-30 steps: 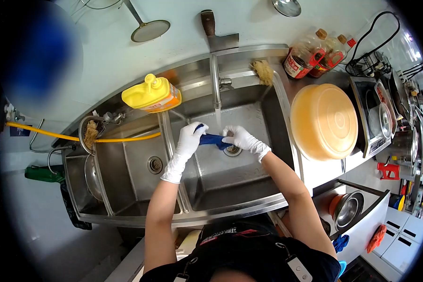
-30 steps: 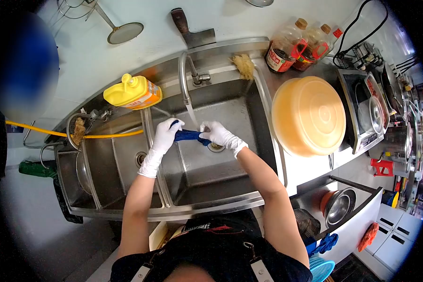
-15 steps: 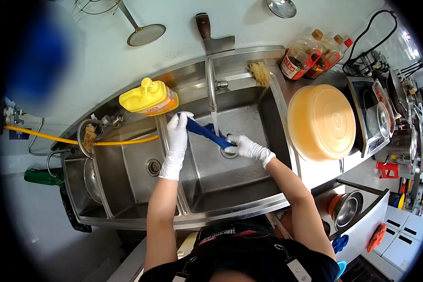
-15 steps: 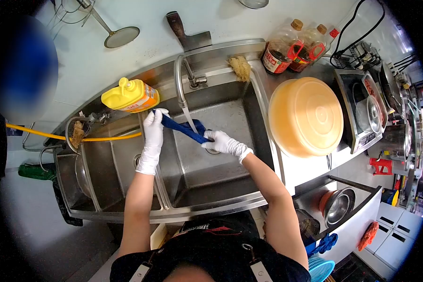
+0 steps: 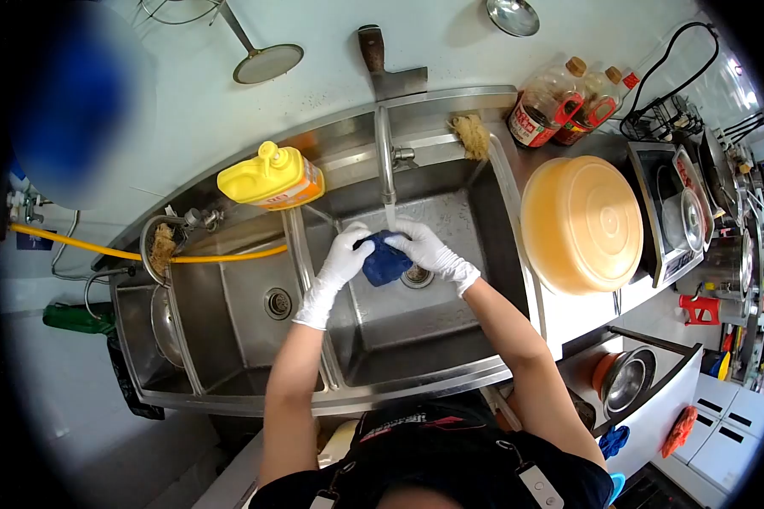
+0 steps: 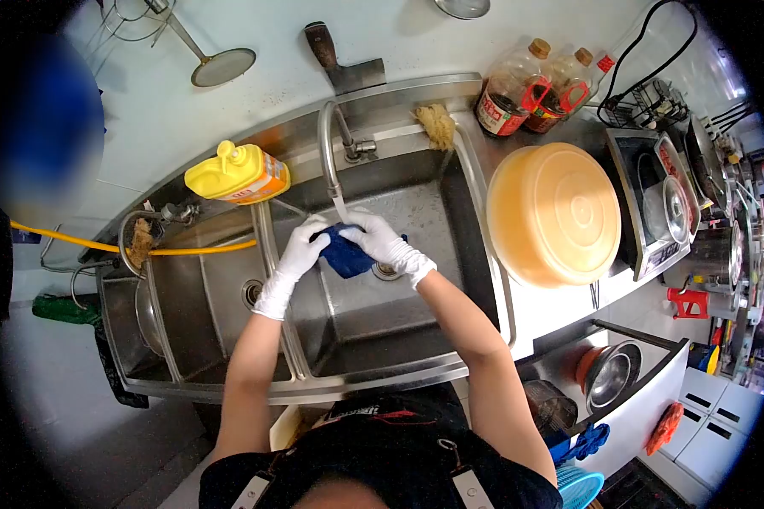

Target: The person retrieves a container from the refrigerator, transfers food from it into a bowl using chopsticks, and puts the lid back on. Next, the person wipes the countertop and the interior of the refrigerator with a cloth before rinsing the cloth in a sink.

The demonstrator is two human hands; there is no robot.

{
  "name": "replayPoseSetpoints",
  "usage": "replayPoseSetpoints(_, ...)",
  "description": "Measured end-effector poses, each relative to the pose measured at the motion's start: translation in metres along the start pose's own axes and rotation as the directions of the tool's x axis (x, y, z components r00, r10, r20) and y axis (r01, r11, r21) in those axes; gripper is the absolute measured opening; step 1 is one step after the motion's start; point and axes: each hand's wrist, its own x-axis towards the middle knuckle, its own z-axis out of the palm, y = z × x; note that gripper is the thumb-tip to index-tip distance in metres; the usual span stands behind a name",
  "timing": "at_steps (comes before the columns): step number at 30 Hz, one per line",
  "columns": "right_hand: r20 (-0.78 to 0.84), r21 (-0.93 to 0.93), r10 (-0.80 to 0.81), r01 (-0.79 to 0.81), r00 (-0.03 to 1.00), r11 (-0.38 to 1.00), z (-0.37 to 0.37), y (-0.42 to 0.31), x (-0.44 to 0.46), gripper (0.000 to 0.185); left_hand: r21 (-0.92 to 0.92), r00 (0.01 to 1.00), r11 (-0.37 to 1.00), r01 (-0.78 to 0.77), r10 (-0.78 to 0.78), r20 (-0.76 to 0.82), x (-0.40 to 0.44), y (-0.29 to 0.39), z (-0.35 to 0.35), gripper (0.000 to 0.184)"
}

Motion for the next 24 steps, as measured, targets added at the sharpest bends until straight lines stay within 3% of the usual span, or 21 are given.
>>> replayPoseSetpoints(2,0.037,0.085,0.107,-0.109,0.994,0.99,0.002,-0.016,0.003,0.045,-0.344,0.974,0.915,0.212,-0.227,-0.004,0.009,0.018,0.008,0.016)
replayPoseSetpoints(3,0.062,0.123,0.16,-0.167,0.985,0.978,0.003,-0.024,0.005,0.055,-0.541,0.93,0.777,0.322,-0.367,0.026,0.012,0.028,0.01,0.018)
replayPoseSetpoints(4,0.027,0.007,0.105,-0.105,0.994,0.994,0.005,-0.024,0.008,0.065,-0.572,0.946,0.768,0.289,-0.322,0.046,0.018,0.022,0.013,0.023)
replayPoseSetpoints(5,-0.03,-0.139,-0.037,0.033,0.999,0.99,0.009,-0.023,0.009,0.058,-0.517,0.953,0.808,0.282,-0.3,0.049,0.022,0.017,0.017,0.022)
replayPoseSetpoints(7,-0.104,-0.225,-0.072,0.047,0.992,0.973,0.012,-0.007,0.02,0.058,-0.331,0.972,0.92,0.212,-0.232,-0.022,0.026,0.017,0.027,0.022)
replayPoseSetpoints(8,-0.2,-0.363,0.032,-0.104,0.979,0.926,0.012,-0.013,0.02,0.047,-0.259,0.982,0.956,0.138,-0.166,-0.09,0.026,0.021,0.028,0.024)
replayPoseSetpoints(9,-0.222,-0.347,0.01,-0.088,0.975,0.934,0.013,-0.006,0.021,0.041,-0.414,0.95,0.898,0.152,-0.248,-0.188,0.027,0.024,0.029,0.027)
replayPoseSetpoints(11,-0.271,-0.312,-0.035,-0.053,0.962,0.949,0.018,-0.012,0.025,0.03,-0.684,0.841,0.722,0.108,-0.433,-0.325,0.03,0.031,0.028,0.033)
replayPoseSetpoints(12,-0.283,-0.109,0.308,-0.35,0.908,0.93,0.015,-0.016,0.023,0.021,-0.736,0.7,0.668,0.111,-0.578,-0.419,0.022,0.02,0.033,0.042)
replayPoseSetpoints(14,-0.296,0.165,0.335,-0.297,0.895,0.94,0.019,0.001,0.025,0.02,-0.982,0.402,0.073,0.172,-0.915,0.003,0.026,0.06,0.042,0.047)
replayPoseSetpoints(15,-0.298,0.299,0.35,-0.261,0.888,0.918,0.021,0.011,0.024,0.02,-0.985,0.421,-0.11,0.134,-0.893,0.157,0.02,0.057,0.051,0.05)
replayPoseSetpoints(16,-0.332,0.158,0.382,-0.349,0.862,0.924,0.026,-0.012,0.019,0.028,-0.951,0.429,-0.291,0.106,-0.849,0.308,0.015,0.054,0.06,0.054)
replayPoseSetpoints(17,-0.338,0.138,0.316,-0.285,0.887,0.948,0.038,0.014,0.017,0.037,-0.936,0.6,-0.333,0.109,-0.729,0.329,0.006,0.009,0.08,0.059)
replayPoseSetpoints(18,-0.321,-0.011,0.317,-0.338,0.893,0.941,0.047,0.015,0.013,0.042,-0.963,0.642,-0.241,0.125,-0.72,0.263,0.002,-0.059,0.102,0.056)
replayPoseSetpoints(19,-0.304,-0.162,0.323,-0.383,0.896,0.909,0.057,0.017,0.006,0.046,-0.969,0.773,-0.216,0.117,-0.592,0.225,-0.012,-0.093,0.115,0.052)
replayPoseSetpoints(20,-0.35,-0.384,0.038,-0.18,0.936,0.906,0.067,0.018,-0.004,0.042,-0.975,0.878,-0.196,0.1,-0.444,0.18,-0.017,-0.092,0.116,0.05)
replayPoseSetpoints(22,-0.289,-0.469,-0.126,-0.026,0.949,0.883,0.081,0.015,-0.027,0.043,-0.775,0.844,-0.625,0.089,-0.366,0.392,-0.029,-0.073,0.103,0.047)
replayPoseSetpoints(24,-0.169,-0.641,-0.215,0.058,0.962,0.765,0.085,-0.007,-0.037,0.037,-0.927,0.894,-0.363,0.096,-0.377,0.24,-0.037,-0.116,0.122,0.045)
